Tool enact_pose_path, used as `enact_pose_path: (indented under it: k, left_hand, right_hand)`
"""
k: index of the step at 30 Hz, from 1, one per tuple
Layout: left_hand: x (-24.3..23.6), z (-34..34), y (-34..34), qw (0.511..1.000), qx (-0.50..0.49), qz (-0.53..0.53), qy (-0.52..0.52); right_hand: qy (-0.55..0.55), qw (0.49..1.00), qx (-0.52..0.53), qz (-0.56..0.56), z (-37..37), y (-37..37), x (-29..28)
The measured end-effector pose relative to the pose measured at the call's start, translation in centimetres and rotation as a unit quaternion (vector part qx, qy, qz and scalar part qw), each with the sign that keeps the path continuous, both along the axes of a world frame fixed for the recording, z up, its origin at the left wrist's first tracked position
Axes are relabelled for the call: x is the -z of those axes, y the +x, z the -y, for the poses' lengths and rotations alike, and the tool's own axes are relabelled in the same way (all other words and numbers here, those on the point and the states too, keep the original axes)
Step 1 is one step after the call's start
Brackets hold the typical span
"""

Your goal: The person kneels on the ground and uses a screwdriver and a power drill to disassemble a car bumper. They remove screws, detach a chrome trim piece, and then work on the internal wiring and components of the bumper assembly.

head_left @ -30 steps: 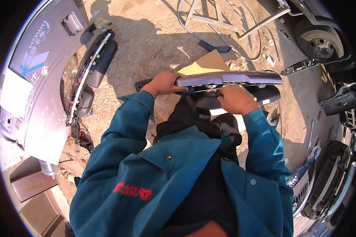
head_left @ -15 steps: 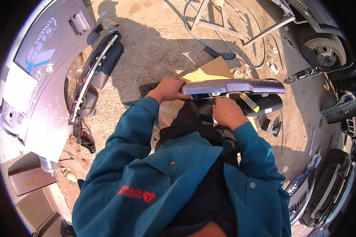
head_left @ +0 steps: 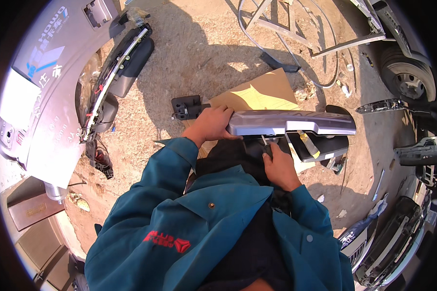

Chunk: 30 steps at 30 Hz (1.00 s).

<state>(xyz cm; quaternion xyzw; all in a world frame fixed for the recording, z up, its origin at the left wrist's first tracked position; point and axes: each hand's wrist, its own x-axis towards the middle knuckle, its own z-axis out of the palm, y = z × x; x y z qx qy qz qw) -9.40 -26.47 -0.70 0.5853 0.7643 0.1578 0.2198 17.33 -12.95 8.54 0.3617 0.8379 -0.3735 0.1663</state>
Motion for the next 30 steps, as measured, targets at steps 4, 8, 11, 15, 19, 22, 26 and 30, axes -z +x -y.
enact_pose_path:
  k: [4, 8, 11, 15, 19, 22, 26, 30]
  left_hand:
    - [0.5, 0.4, 0.6, 1.000, -0.015, -0.003, 0.022]
    - [0.4, 0.3, 0.3, 1.000, -0.011, 0.003, 0.011]
    - [0.0, 0.5, 0.0, 1.000, -0.018, 0.013, 0.006]
    - [-0.4, 0.1, -0.3, 0.999, -0.016, 0.025, -0.016]
    - [0.0, -0.8, -0.4, 1.000, 0.007, 0.011, -0.011]
    - [-0.6, -0.3, -0.9, 0.999, 0.007, 0.010, -0.033]
    - [-1.3, -0.5, -0.8, 0.999, 0.024, 0.012, -0.047]
    - [-1.9, 0.0, 0.1, 0.998, 0.045, 0.010, -0.033]
  right_hand:
    - [-0.001, 1.000, 0.012, -0.015, 0.6, 0.9, 0.7]
    - [0.016, 0.999, 0.005, -0.036, 0.6, 1.0, 1.2]
    - [0.015, 0.999, -0.021, -0.022, -0.2, 0.4, 0.6]
    - [0.013, 0.997, -0.052, 0.053, -0.6, -0.2, -0.9]
    - [0.020, 0.997, -0.037, 0.072, 0.7, 4.2, -1.6]
    - [-0.038, 0.999, -0.036, 0.012, 0.0, 9.2, -4.5]
    - [-0.154, 0.965, 0.143, -0.155, -2.0, 15.4, -5.1]
    - [-0.109, 0.835, 0.497, -0.209, -1.6, 16.7, -0.1]
